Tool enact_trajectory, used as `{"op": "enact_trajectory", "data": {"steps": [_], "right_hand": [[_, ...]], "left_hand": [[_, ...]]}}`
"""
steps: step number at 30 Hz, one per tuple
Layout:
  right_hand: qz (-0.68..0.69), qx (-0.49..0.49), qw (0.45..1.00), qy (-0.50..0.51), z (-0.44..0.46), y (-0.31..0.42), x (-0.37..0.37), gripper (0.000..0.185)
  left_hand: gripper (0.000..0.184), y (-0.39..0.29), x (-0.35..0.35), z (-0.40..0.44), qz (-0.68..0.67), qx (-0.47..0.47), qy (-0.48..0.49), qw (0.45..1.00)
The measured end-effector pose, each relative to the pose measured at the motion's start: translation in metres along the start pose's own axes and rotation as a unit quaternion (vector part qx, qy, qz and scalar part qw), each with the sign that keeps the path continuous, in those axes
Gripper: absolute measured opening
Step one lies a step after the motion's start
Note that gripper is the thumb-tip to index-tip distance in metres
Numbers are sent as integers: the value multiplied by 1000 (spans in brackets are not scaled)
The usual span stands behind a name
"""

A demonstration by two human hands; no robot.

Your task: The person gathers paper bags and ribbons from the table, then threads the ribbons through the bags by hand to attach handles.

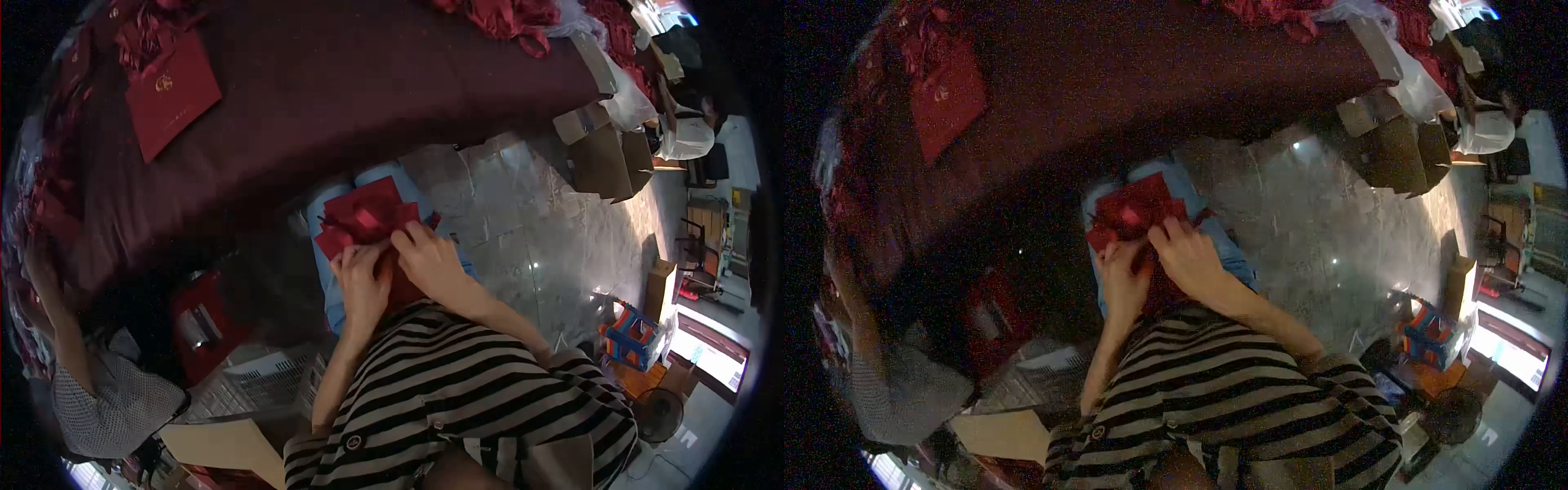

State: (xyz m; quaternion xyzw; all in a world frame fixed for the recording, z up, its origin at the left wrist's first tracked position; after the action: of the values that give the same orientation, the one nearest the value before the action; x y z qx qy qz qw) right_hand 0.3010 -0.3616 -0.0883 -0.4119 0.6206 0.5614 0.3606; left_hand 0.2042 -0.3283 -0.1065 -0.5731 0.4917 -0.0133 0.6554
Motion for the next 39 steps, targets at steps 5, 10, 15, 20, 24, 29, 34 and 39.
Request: {"op": "enact_trajectory", "data": {"steps": [5,10,15,20,24,29,34,39], "right_hand": [[117,-21,993,7,3,-11,8,26],[217,16,975,55,2,-29,18,20],[194,-56,971,132,6,-32,7,18],[76,-72,992,67,-10,-16,10,20],[29,-69,997,11,-18,-5,12,23],[63,-93,993,-35,-20,3,13,25],[99,-45,992,66,-13,-13,16,29],[157,-84,970,166,-8,-27,19,39]], "left_hand": [[33,-3,-5,-3,20,32,-19,999],[27,-2,-1,-5,32,20,34,999],[27,-17,2,-5,67,65,106,990],[29,22,-8,20,-134,-141,220,956],[28,15,2,39,-58,-65,329,940],[21,9,2,41,-68,-65,373,923],[14,22,10,35,-133,-55,272,952],[17,31,-12,35,-308,-66,135,940]]}}
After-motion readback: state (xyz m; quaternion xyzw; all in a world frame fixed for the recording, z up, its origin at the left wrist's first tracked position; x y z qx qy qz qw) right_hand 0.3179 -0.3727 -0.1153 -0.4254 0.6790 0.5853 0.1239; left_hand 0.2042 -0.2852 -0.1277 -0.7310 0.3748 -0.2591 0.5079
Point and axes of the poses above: each hand's wrist, its own z-axis towards the middle knuckle, its own x-axis out of the palm, y = z × x, the point moved 9 cm from there along z, towards the middle knuckle, and after that the axes turned 13 degrees about y, right-handed, at the moved point
